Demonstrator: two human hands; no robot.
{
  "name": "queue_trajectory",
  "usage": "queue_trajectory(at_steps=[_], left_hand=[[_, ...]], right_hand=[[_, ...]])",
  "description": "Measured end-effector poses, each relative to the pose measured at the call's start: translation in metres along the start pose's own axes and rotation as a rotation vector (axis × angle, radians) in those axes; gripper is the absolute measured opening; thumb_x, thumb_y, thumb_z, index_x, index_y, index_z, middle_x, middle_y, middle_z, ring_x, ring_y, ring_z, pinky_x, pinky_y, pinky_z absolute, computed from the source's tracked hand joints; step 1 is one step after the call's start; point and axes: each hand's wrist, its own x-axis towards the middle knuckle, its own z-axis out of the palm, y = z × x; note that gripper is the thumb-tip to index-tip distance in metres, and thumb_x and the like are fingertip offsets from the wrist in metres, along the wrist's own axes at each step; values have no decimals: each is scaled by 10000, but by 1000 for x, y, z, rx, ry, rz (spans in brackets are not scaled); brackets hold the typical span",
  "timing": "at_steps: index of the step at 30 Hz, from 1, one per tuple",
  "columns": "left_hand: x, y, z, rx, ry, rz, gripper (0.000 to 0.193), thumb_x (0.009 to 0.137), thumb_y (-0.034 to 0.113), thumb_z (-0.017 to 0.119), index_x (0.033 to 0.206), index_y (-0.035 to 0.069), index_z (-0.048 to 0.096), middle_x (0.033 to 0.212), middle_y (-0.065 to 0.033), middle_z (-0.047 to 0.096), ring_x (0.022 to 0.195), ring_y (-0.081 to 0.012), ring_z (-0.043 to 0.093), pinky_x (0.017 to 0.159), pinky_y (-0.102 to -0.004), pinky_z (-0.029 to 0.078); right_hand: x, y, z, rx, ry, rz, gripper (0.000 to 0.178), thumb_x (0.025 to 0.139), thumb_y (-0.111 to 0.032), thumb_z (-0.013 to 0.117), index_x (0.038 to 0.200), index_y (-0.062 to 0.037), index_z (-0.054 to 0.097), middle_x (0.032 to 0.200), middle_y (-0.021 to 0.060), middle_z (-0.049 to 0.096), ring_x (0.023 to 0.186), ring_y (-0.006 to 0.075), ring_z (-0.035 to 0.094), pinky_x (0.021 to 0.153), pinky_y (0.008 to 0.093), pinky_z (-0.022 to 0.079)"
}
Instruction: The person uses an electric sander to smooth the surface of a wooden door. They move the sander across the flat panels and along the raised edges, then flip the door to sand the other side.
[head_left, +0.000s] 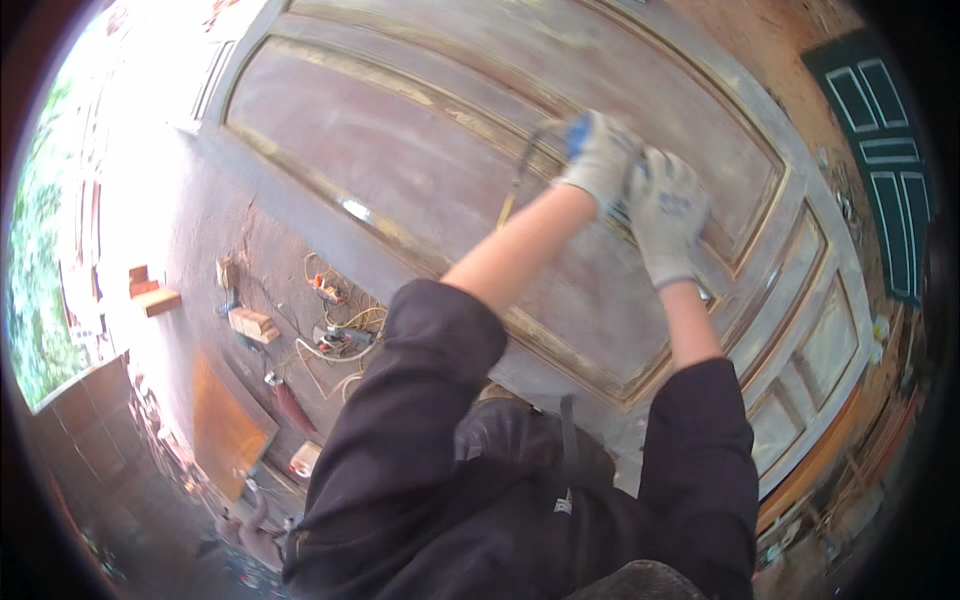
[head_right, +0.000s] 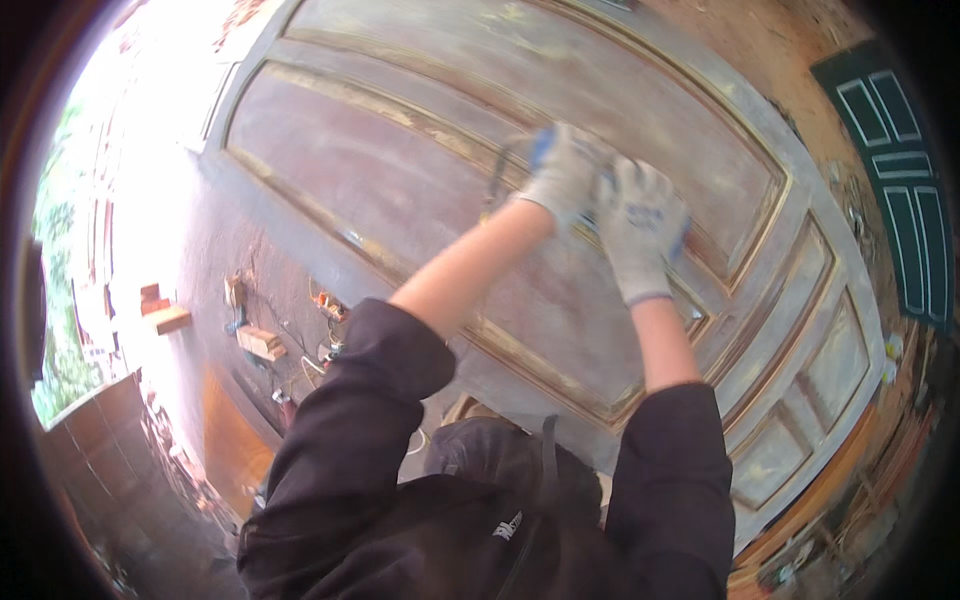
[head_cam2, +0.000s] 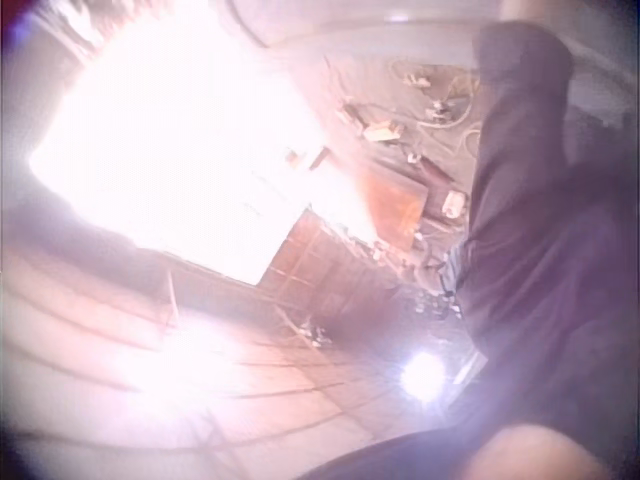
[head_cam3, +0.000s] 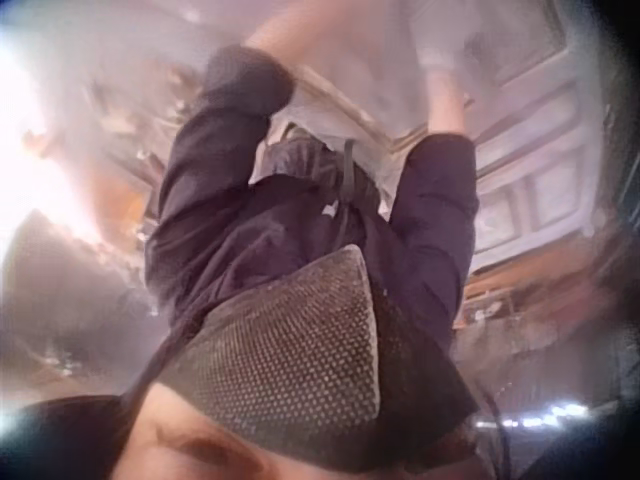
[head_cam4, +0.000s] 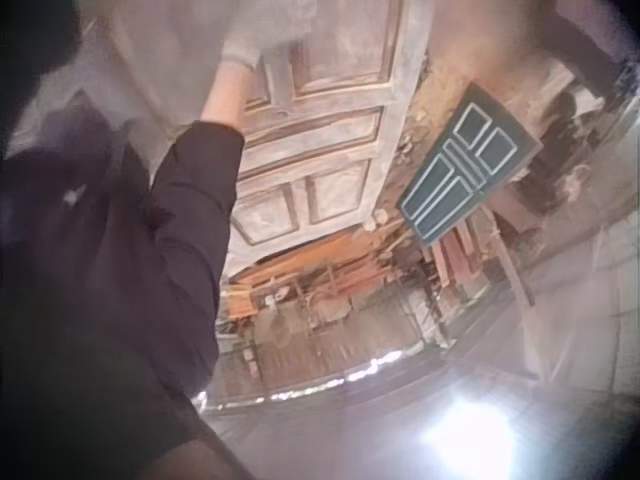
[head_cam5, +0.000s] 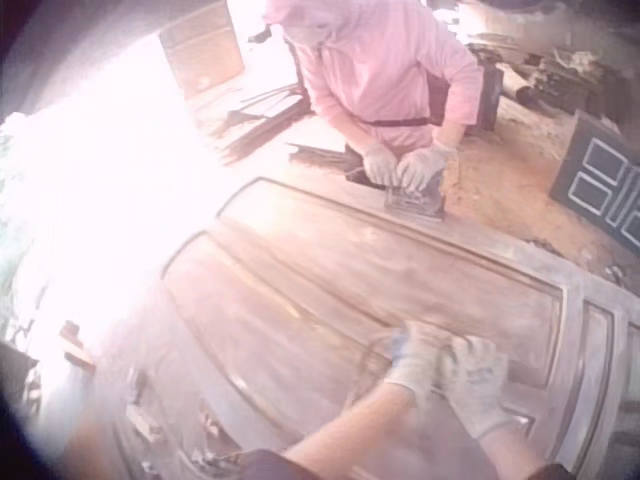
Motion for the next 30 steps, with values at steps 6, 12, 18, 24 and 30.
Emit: queue_trajectory(at_steps=[6,12,18,24,30], left_hand=[[-40,-176,69,0,396,-181,217,775,228,678,971,137,683,978,-88,689,959,-270,651,837,-406,482],[-30,-282,77,91,155,-341,238,888,296,550,954,129,706,977,-95,701,994,-301,642,865,-408,474],[-11,-222,42,121,42,-318,263,891,306,525,910,126,716,1089,-79,692,1065,-276,639,907,-418,474],[-10,-99,55,432,490,28,259,893,334,535,1047,179,674,1025,-38,688,1017,-236,656,853,-400,469],[7,82,-38,37,74,191,242,893,365,554,1080,235,635,991,-20,704,975,-230,677,812,-400,476]], right_hand=[[93,-130,38,168,-131,-124,288,910,-451,542,1030,-212,649,967,13,649,921,223,630,745,443,484],[158,-210,78,194,-119,-121,395,944,-522,464,1058,-216,687,1035,40,664,958,244,632,770,484,446],[131,-155,68,238,-130,-54,363,930,-515,486,1027,-225,681,997,14,660,919,227,624,737,463,430],[44,-42,27,196,-4,36,323,891,-507,538,959,-219,667,935,14,639,916,213,595,808,430,410],[-65,76,-40,185,-77,310,356,868,-512,570,968,-182,659,945,42,651,939,231,622,809,419,440]])
